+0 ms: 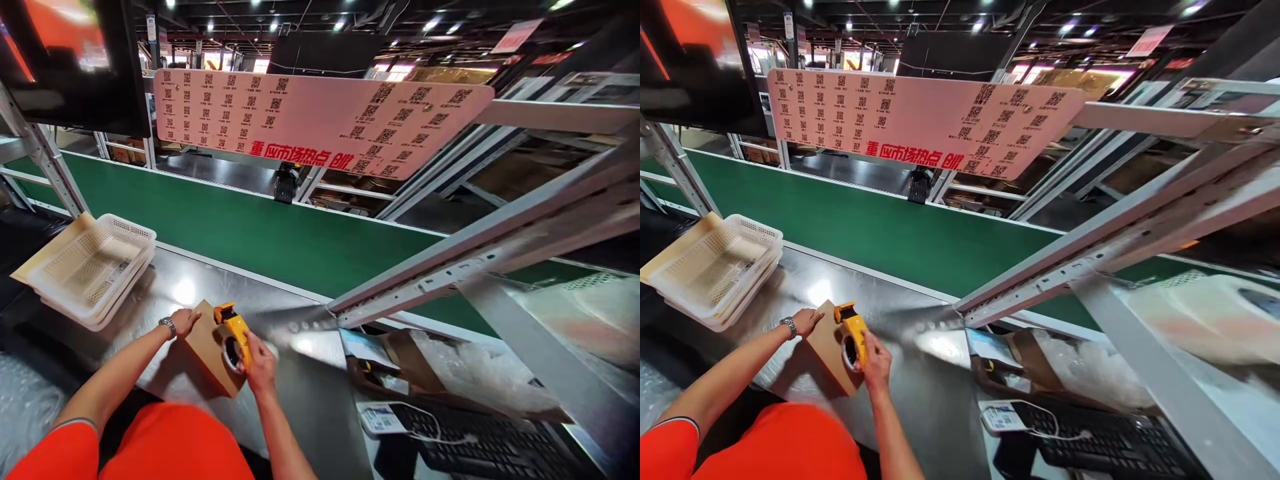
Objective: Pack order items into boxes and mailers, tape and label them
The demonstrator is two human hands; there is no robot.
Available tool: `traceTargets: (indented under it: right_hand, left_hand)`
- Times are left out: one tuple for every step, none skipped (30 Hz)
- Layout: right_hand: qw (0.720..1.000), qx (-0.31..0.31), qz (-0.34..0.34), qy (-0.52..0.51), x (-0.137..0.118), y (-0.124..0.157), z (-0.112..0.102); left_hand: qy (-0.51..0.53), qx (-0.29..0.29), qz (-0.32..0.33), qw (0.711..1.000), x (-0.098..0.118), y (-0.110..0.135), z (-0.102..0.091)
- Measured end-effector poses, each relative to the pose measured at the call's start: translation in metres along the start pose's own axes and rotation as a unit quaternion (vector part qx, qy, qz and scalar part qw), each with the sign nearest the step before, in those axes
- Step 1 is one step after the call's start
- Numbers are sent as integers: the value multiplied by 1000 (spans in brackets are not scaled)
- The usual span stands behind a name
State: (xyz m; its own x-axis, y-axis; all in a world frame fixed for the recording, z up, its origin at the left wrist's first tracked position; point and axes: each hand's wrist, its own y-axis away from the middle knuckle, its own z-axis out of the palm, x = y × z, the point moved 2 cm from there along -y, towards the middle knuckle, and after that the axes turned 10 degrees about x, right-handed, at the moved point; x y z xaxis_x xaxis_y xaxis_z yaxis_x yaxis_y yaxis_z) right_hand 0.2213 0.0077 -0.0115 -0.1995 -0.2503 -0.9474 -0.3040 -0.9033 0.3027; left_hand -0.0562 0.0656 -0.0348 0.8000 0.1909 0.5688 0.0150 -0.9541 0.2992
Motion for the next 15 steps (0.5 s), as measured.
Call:
traceTargets:
  right_hand:
    - [1000, -5, 1, 13, 7, 2, 7]
    - [1000, -8, 3, 21, 13, 3, 11]
    - [1000, -11, 3, 25, 17, 3, 12]
    - [1000, -16, 1, 27, 20, 2, 11]
    - [999, -21, 0, 28, 21, 1, 9]
    - [999, -26, 0, 29, 21, 0, 6]
    - [999, -31, 0, 28, 21, -1, 3]
    - [999, -35, 0, 27, 22, -1, 1]
    - [999, -36, 1, 26, 22, -2, 0]
    - [999, -36, 1, 26, 23, -1, -1]
    - [999, -36, 2, 25, 24, -1, -2]
    - [999, -36, 2, 26, 25, -1, -2]
    - [999, -37, 3, 26, 27, 0, -2]
    - [999, -38, 2, 27, 28, 0, -3]
    - [999, -40, 0, 29, 29, 1, -3]
  left_hand:
    - [3, 1, -4, 1000, 1, 0, 0]
    - [9, 4, -9, 1000, 2, 1, -1]
    - [17, 9, -14, 1000, 3, 1, -1]
    - [28, 16, -19, 999, 3, 3, -2]
    - [41, 23, -25, 999, 4, 4, -3]
    - [55, 33, -30, 997, 6, 6, -4]
    - [70, 46, -35, 996, 8, 8, -6]
    - [84, 64, -39, 994, 11, 11, -7]
    - [99, 87, -44, 990, 15, 15, -9]
    - [120, 112, -50, 985, 19, 18, -11]
    - [144, 133, -59, 979, 24, 21, -12]
    - [171, 146, -70, 972, 29, 24, -13]
    - [201, 146, -85, 965, 34, 25, -12]
    - [232, 131, -101, 959, 39, 26, -10]
    - [260, 104, -119, 953, 44, 26, -7]
